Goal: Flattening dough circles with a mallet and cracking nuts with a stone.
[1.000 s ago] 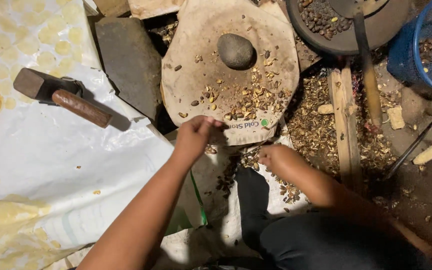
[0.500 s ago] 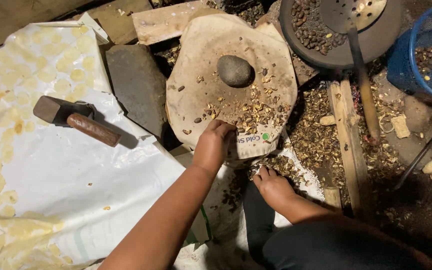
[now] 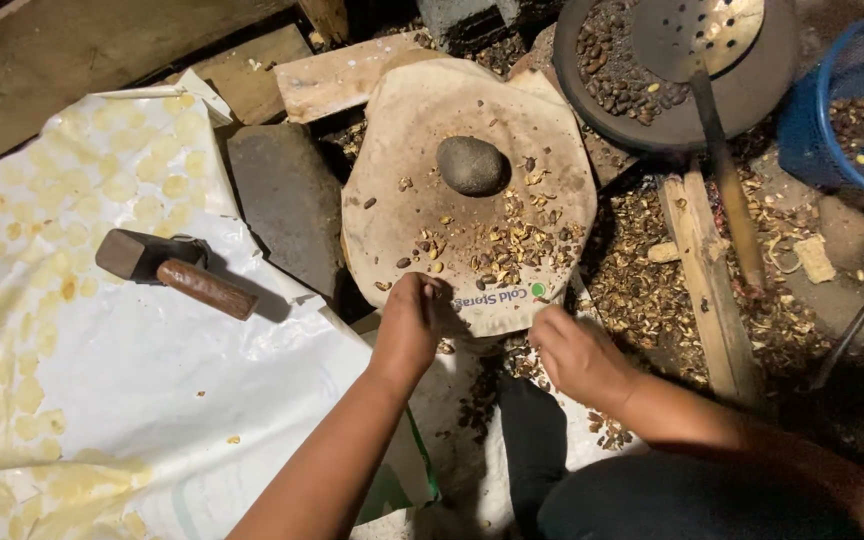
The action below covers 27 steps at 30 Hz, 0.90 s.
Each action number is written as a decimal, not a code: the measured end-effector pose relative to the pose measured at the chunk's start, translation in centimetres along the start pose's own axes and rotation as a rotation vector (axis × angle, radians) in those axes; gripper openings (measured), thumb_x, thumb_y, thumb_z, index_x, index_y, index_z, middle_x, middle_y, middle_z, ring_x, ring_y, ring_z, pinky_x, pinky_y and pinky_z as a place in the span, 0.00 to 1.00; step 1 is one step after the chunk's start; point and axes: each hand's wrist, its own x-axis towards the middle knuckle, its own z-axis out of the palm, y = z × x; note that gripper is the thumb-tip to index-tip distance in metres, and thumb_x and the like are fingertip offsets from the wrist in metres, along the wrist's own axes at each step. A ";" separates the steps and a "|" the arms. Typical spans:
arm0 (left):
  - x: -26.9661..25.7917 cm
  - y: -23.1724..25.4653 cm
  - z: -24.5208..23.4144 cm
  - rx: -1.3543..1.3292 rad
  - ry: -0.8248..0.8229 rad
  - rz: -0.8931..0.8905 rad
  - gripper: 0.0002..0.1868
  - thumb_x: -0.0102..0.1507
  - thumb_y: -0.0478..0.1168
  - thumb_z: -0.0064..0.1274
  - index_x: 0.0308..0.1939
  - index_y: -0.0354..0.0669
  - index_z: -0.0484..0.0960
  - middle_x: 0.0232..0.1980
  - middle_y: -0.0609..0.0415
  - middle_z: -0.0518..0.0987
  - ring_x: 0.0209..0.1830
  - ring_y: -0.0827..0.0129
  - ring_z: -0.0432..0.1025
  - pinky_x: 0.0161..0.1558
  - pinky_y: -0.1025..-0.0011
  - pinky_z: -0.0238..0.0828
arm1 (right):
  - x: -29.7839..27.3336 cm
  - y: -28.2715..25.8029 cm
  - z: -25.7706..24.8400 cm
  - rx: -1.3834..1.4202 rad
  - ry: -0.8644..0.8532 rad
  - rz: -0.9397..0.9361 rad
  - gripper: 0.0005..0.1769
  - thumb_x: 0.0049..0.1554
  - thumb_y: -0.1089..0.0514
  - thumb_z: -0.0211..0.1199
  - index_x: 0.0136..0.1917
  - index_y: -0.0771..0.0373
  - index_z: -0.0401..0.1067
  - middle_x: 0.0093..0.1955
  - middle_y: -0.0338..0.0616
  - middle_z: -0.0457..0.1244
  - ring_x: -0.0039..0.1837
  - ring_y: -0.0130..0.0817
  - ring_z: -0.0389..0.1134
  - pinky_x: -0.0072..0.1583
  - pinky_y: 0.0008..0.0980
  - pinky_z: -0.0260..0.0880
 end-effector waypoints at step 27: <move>-1.9 -5.1 -2.3 -0.807 -0.031 -0.537 0.08 0.64 0.36 0.57 0.43 0.34 0.81 0.28 0.47 0.78 0.22 0.71 0.72 0.25 0.75 0.76 | 17.9 -8.4 -6.6 0.042 -0.019 0.301 0.05 0.54 0.51 0.62 0.43 0.51 0.73 0.40 0.49 0.69 0.50 0.52 0.73 0.50 0.47 0.74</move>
